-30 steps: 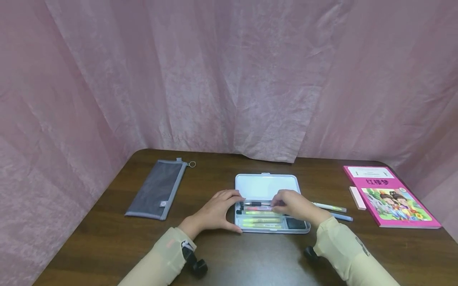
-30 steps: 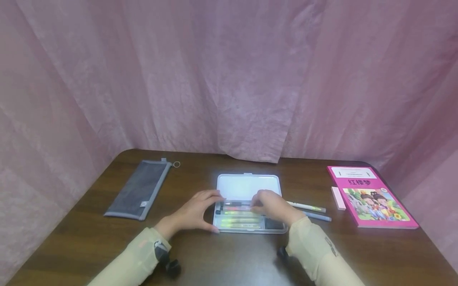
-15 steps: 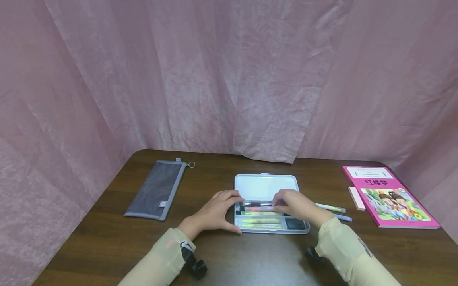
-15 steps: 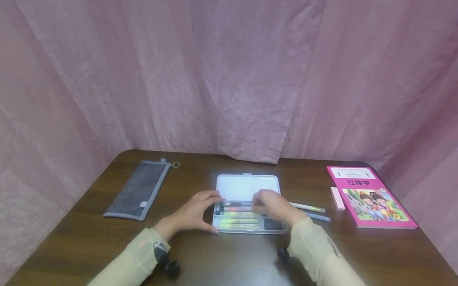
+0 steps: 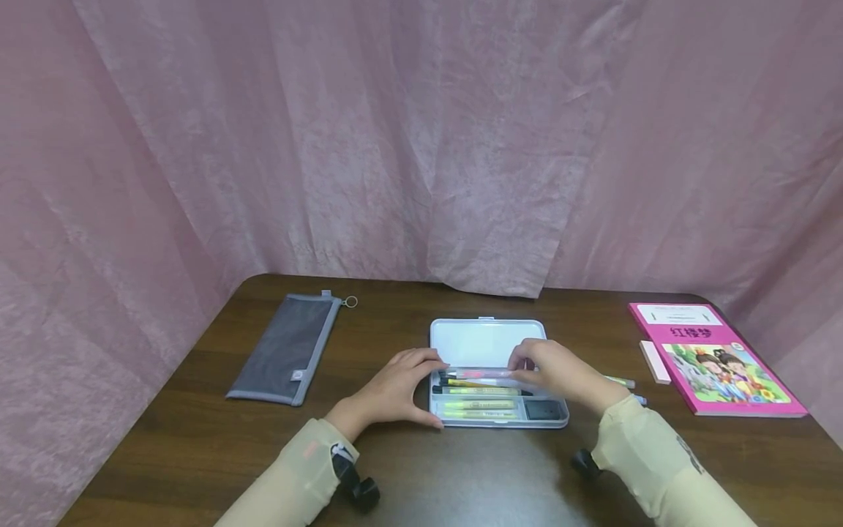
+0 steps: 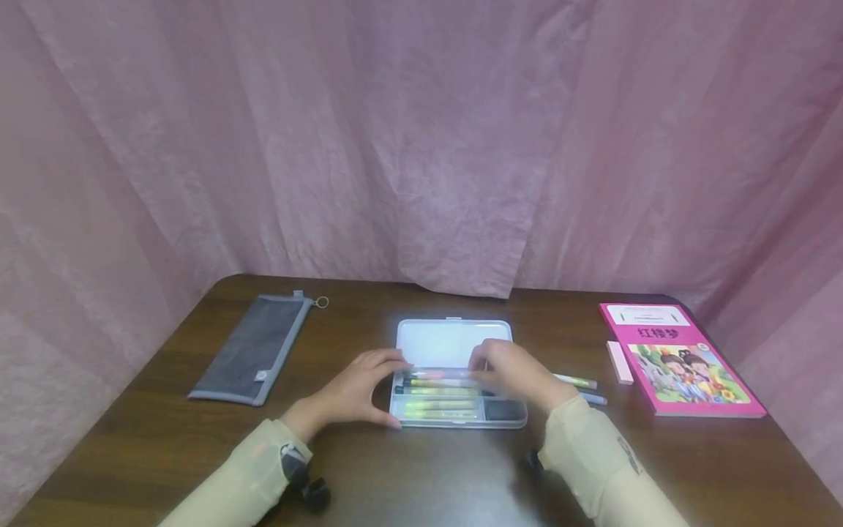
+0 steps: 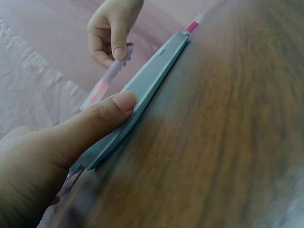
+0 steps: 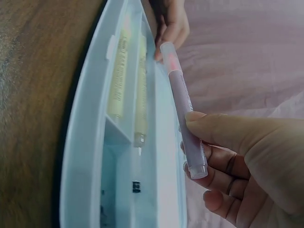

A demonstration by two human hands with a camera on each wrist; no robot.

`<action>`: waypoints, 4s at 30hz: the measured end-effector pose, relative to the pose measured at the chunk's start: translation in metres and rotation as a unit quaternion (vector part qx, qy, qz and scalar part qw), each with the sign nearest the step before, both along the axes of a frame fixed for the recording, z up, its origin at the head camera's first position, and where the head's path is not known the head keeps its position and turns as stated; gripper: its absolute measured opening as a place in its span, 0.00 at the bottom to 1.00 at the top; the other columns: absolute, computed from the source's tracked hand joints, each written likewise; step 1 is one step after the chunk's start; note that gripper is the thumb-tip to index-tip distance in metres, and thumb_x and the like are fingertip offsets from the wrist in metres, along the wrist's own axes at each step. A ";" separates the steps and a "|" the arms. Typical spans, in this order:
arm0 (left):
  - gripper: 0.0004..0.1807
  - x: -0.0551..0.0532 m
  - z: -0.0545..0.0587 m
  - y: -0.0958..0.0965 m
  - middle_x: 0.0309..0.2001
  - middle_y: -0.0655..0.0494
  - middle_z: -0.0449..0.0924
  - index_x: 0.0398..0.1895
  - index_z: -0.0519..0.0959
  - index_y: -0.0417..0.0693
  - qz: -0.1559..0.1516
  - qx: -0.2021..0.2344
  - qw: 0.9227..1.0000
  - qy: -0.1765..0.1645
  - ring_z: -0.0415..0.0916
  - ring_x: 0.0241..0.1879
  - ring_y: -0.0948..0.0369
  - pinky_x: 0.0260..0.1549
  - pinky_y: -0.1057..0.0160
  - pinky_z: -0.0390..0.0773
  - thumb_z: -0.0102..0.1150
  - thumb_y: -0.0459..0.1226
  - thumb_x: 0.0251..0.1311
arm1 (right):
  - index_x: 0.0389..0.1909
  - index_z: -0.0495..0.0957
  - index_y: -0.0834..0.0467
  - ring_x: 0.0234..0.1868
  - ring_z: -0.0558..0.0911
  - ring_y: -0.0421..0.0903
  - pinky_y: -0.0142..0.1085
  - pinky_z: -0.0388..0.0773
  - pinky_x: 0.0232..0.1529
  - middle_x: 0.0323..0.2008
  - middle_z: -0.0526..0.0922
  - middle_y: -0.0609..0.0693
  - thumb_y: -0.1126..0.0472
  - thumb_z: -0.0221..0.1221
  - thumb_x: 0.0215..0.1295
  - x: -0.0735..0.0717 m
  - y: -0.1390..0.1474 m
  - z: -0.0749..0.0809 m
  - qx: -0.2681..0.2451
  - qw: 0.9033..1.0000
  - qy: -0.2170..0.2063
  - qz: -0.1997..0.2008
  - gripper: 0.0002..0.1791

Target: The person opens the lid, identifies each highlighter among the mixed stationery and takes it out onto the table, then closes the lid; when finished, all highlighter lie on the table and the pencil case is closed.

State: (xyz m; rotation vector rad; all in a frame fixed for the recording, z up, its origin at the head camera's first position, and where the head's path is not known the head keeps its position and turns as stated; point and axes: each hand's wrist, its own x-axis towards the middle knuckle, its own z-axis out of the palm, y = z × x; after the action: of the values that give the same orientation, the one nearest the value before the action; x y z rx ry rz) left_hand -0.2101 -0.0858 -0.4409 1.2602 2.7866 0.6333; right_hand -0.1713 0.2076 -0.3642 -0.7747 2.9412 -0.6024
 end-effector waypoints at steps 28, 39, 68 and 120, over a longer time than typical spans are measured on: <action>0.49 -0.001 0.000 0.000 0.67 0.59 0.65 0.66 0.68 0.62 0.004 0.003 1.000 -0.006 0.60 0.69 0.57 0.70 0.49 0.59 0.67 0.69 0.38 | 0.32 0.82 0.53 0.30 0.73 0.36 0.31 0.76 0.33 0.29 0.79 0.42 0.61 0.66 0.57 0.012 0.032 0.038 0.028 0.999 0.018 -0.039 0.03; 0.49 -0.001 0.000 0.001 0.67 0.59 0.65 0.66 0.68 0.62 0.004 -0.001 1.000 -0.014 0.59 0.70 0.57 0.70 0.49 0.59 0.66 0.69 0.38 | 0.32 0.82 0.51 0.29 0.72 0.37 0.29 0.73 0.31 0.27 0.78 0.41 0.57 0.67 0.57 0.022 0.048 0.048 0.009 0.997 0.015 -0.070 0.04; 0.48 0.001 0.001 0.001 0.68 0.59 0.64 0.66 0.68 0.62 0.006 -0.006 1.000 -0.017 0.58 0.70 0.58 0.71 0.50 0.59 0.67 0.68 0.39 | 0.31 0.81 0.53 0.26 0.68 0.30 0.28 0.70 0.26 0.26 0.75 0.41 0.60 0.66 0.57 0.047 0.096 0.034 0.014 0.993 0.048 -0.110 0.03; 0.48 0.000 0.001 0.001 0.68 0.59 0.65 0.66 0.68 0.62 0.005 -0.005 1.000 -0.007 0.59 0.70 0.58 0.70 0.50 0.59 0.66 0.68 0.39 | 0.28 0.81 0.47 0.29 0.65 0.25 0.28 0.71 0.28 0.27 0.74 0.34 0.65 0.70 0.50 0.064 0.140 -0.050 0.004 0.984 0.126 -0.125 0.10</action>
State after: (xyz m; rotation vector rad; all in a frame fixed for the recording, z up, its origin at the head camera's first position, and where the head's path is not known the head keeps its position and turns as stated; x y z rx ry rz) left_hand -0.2096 -0.0851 -0.4403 1.2362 2.7834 0.6268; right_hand -0.1068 0.3477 -0.4138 -0.5161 3.3041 -0.5409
